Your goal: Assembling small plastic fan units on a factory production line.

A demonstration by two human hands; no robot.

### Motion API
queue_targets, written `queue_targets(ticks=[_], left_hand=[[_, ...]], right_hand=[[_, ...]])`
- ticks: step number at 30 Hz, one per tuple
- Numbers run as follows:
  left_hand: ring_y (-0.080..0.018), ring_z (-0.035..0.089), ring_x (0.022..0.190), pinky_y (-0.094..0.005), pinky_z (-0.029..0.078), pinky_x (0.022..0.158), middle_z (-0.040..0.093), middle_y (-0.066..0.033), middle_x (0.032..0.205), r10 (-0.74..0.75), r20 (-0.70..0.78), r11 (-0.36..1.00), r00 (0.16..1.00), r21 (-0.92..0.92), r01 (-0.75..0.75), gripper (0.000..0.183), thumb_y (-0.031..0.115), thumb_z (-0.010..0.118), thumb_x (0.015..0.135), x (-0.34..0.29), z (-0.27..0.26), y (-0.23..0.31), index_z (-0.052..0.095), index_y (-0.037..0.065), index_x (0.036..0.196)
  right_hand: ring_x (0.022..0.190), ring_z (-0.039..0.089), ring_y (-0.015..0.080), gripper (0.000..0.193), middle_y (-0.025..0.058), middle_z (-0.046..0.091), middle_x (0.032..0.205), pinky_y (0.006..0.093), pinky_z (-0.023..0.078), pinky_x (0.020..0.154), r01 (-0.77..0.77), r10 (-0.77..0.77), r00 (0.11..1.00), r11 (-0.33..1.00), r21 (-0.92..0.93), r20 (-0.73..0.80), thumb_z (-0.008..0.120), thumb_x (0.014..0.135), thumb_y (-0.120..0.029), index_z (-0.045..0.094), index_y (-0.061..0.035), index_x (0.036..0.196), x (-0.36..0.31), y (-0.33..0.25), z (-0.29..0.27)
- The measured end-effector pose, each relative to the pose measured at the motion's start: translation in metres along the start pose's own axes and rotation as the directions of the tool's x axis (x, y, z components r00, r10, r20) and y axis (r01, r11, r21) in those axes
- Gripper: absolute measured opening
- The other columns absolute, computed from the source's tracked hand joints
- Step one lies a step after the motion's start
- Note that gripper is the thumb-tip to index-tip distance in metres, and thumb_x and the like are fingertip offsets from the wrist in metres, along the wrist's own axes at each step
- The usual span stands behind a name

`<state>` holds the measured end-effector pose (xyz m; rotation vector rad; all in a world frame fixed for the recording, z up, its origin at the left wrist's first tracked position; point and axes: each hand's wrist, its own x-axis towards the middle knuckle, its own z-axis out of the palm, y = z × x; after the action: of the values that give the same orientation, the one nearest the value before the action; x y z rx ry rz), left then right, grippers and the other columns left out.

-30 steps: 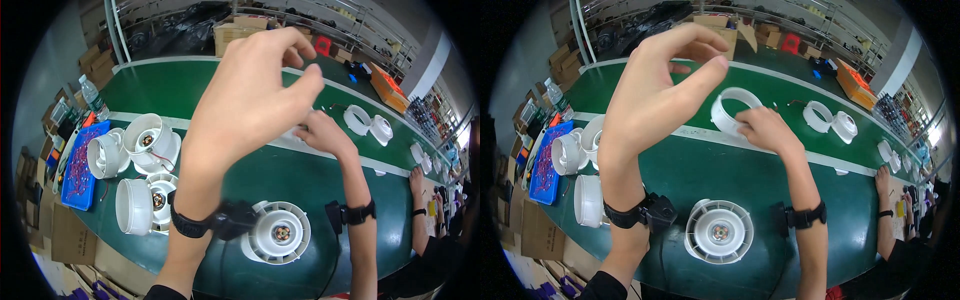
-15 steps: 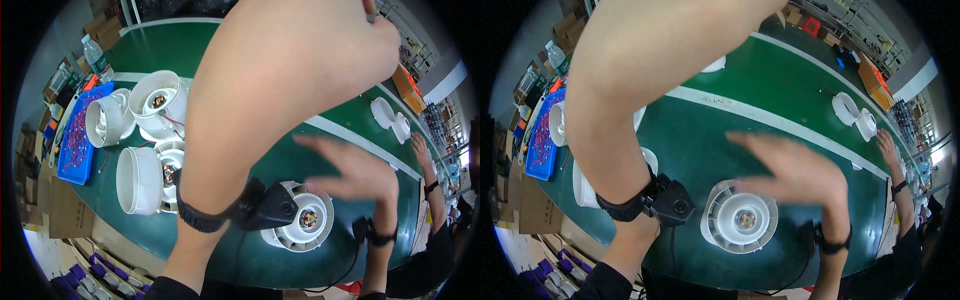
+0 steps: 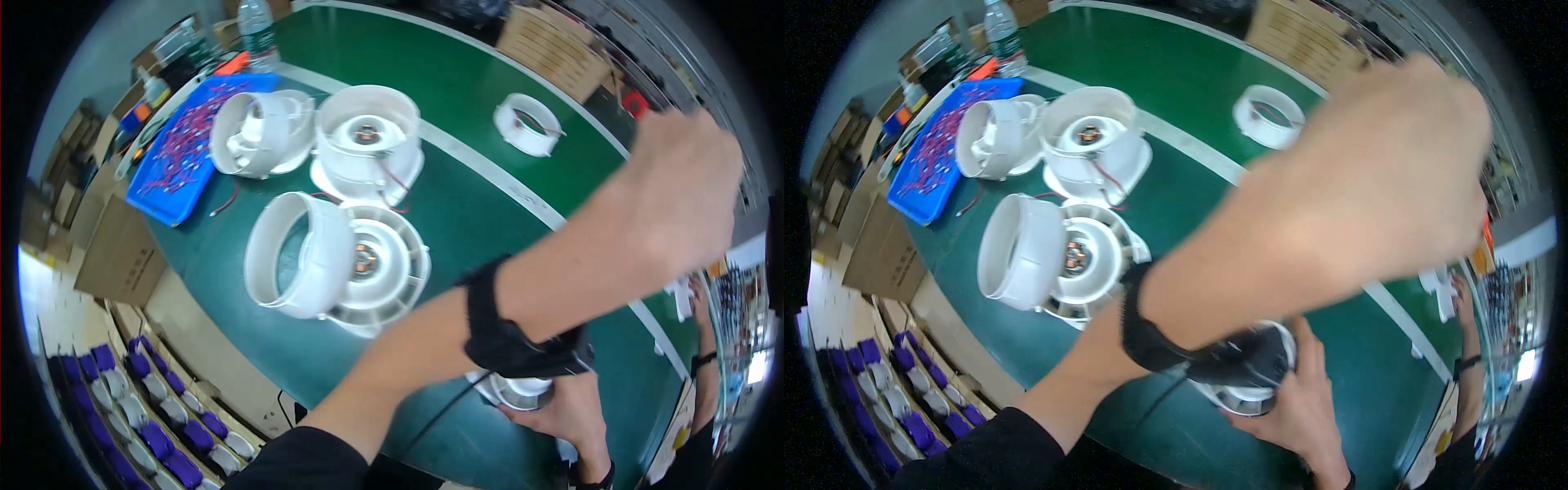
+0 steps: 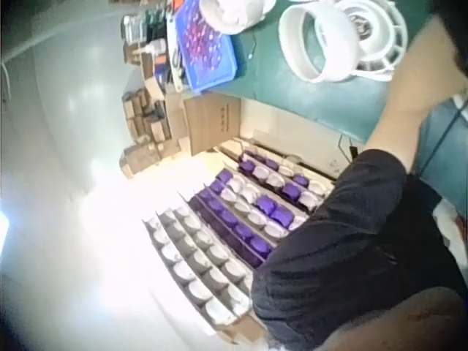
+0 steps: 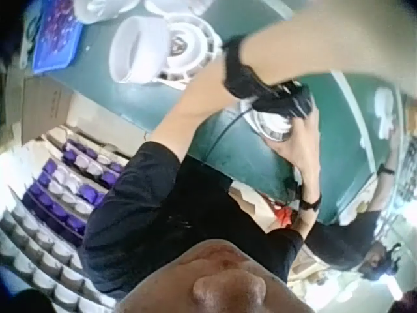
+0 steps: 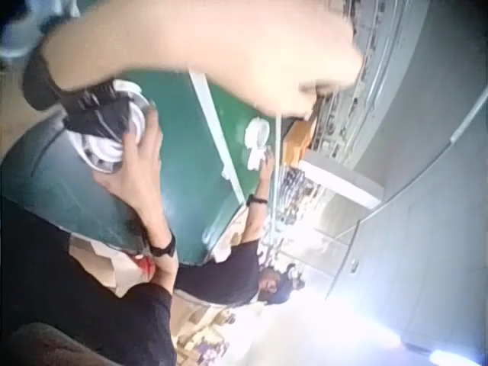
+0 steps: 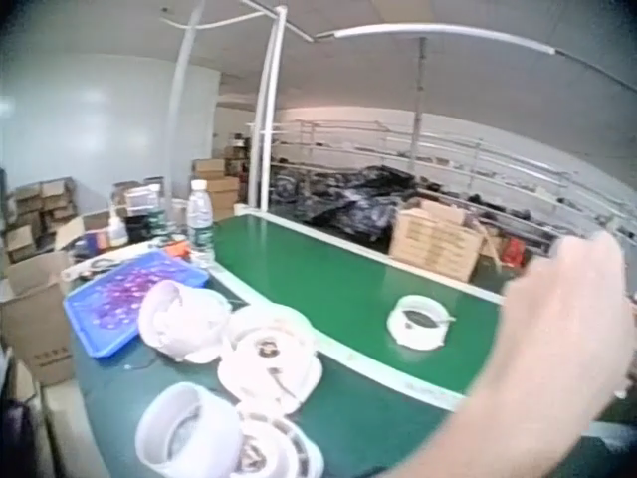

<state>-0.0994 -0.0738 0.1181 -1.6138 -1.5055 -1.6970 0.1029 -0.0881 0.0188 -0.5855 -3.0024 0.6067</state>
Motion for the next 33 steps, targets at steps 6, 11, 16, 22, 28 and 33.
queue_targets(ticks=[6, 11, 16, 22, 28, 33], left_hand=[[-0.0166, 0.069, 0.076, -0.0321, 0.046, 0.065, 0.07, -0.003, 0.078, 0.074, 0.112, 0.961, 0.991, 0.256, -0.101, 0.021, 0.028, 0.076, 0.07, -0.008, -0.006, 0.022, 0.074, 0.009, 0.077], [-0.0208, 0.066, 0.079, -0.0345, 0.042, 0.065, 0.067, -0.0016, 0.078, 0.135, 0.242, 0.987, 0.961, 0.053, -0.152, 0.012, 0.02, 0.071, 0.074, -0.022, 0.036, 0.052, 0.075, 0.01, 0.078], [-0.019, 0.066, 0.083, -0.0355, 0.041, 0.066, 0.068, 0.0007, 0.081, 0.215, 0.435, 0.975, 0.874, -0.052, -0.214, 0.013, 0.021, 0.069, 0.077, -0.021, 0.075, 0.072, 0.076, 0.013, 0.084], [-0.016, 0.065, 0.09, -0.036, 0.042, 0.072, 0.068, 0.0011, 0.093, 0.189, 0.632, 0.977, 0.751, -0.041, -0.211, 0.02, 0.027, 0.071, 0.079, -0.017, 0.031, 0.067, 0.073, 0.018, 0.097], [-0.0202, 0.056, 0.116, -0.0337, 0.046, 0.094, 0.052, -0.0156, 0.135, 0.164, 0.899, 0.94, 0.406, -0.018, -0.34, 0.07, 0.026, 0.076, 0.084, -0.005, 0.01, 0.144, 0.044, 0.003, 0.141], [-0.0215, 0.055, 0.119, -0.0338, 0.047, 0.096, 0.05, -0.018, 0.139, 0.087, 0.939, 0.952, 0.333, 0.02, -0.305, 0.075, 0.026, 0.077, 0.084, -0.022, -0.033, 0.117, 0.041, 0.0, 0.144]], right_hand=[[0.107, 0.064, 0.0283, 0.074, 0.0159, 0.068, 0.11, 0.0413, 0.047, 0.098, -0.113, 0.159, 0.977, 0.952, 0.284, -0.144, 0.089, 0.058, -0.025, 0.06, -0.0001, 0.121, 0.03, 0.057, -0.039], [0.123, 0.053, 0.0376, 0.096, 0.0229, 0.05, 0.134, 0.0458, 0.044, 0.103, -0.098, -0.021, 0.897, 0.965, -0.245, -0.442, 0.086, 0.062, -0.03, 0.043, -0.0054, 0.144, 0.116, 0.176, -0.071], [0.126, 0.051, 0.04, 0.082, 0.0246, 0.048, 0.138, 0.0448, 0.041, 0.108, -0.197, 0.08, 0.806, 0.97, -0.139, -0.587, 0.078, 0.075, -0.02, 0.042, -0.0075, 0.147, 0.181, 0.228, -0.061], [0.136, 0.041, 0.0425, 0.078, 0.026, 0.039, 0.149, 0.0462, 0.035, 0.113, -0.172, -0.026, 0.857, 0.927, -0.334, -0.515, 0.066, 0.082, -0.006, 0.034, -0.0137, 0.153, 0.178, 0.238, -0.032], [0.134, 0.044, 0.0416, 0.056, 0.0227, 0.044, 0.146, 0.0468, 0.038, 0.11, 0.247, -0.381, 0.839, 0.903, -0.352, -0.389, 0.062, 0.082, -0.003, 0.052, -0.0097, 0.137, 0.155, 0.052, -0.056], [0.129, 0.051, 0.0333, 0.066, 0.0135, 0.049, 0.143, 0.0471, 0.043, 0.105, 0.821, -0.844, 0.518, 0.536, -0.195, -0.138, 0.078, 0.076, -0.019, 0.054, -0.021, 0.138, 0.175, -0.094, 0.012]])
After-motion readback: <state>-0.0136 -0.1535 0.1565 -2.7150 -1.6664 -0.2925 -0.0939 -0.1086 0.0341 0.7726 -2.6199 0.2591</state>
